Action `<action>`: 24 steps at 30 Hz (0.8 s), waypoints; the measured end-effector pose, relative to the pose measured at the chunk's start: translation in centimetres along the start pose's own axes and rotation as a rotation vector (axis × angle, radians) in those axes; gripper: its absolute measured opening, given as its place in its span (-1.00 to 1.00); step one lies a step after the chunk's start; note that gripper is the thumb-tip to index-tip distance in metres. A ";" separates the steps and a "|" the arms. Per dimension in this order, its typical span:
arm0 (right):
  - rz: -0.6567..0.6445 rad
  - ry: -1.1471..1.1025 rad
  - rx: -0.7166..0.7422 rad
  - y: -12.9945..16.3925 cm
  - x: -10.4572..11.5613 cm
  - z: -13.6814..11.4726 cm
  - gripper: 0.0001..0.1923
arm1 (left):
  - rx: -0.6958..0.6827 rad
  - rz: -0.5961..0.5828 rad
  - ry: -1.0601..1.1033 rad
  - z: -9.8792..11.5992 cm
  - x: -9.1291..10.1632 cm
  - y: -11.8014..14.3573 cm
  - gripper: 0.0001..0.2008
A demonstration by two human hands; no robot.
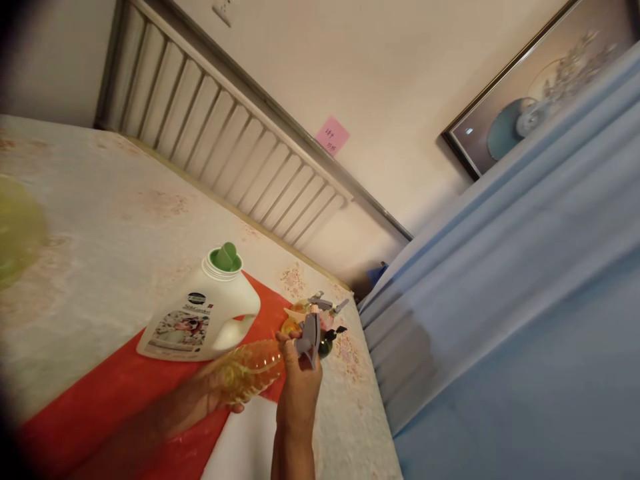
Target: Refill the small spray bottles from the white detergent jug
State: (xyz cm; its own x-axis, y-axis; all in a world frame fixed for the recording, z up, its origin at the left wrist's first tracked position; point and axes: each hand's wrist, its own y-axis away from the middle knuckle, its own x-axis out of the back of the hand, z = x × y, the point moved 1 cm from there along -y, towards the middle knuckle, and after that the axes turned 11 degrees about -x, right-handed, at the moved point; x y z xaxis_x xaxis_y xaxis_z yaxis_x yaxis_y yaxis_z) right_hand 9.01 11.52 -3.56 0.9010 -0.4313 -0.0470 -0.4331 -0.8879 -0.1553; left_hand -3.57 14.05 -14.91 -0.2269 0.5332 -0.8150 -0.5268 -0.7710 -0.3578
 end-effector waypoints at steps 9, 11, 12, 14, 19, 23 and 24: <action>-0.221 0.000 0.024 1.4 0.2 -0.1 -0.79 | 0.109 0.126 0.020 -1.5 0.1 1.1 -0.29; -0.270 0.036 0.018 1.4 0.5 0.2 -0.81 | 0.153 0.144 0.077 -1.9 0.3 1.1 -0.26; -0.262 0.054 0.016 1.4 0.7 0.3 -0.80 | 0.151 0.154 0.107 -1.9 0.3 1.1 -0.28; -0.204 0.072 0.007 1.3 0.9 0.6 -0.79 | 0.109 0.176 0.150 -1.9 0.2 0.9 -0.36; -0.029 0.011 -0.009 0.3 1.4 1.5 -0.73 | -0.112 0.147 0.155 -1.7 0.1 0.1 -0.50; -0.008 0.031 0.015 -0.1 2.0 2.1 -0.70 | -0.144 0.072 0.025 -1.6 0.2 -0.1 -0.40; -0.021 0.028 0.015 0.0 2.1 2.2 -0.71 | -0.112 0.071 -0.001 -1.4 0.2 -0.1 -0.42</action>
State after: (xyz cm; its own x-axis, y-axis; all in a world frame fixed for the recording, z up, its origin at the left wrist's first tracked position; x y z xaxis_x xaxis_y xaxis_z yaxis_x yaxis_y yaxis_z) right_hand 10.92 11.00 -5.82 0.9088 -0.4170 -0.0156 -0.4133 -0.8944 -0.1709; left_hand -2.42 13.69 -15.68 -0.2612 0.4762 -0.8397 -0.4145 -0.8409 -0.3479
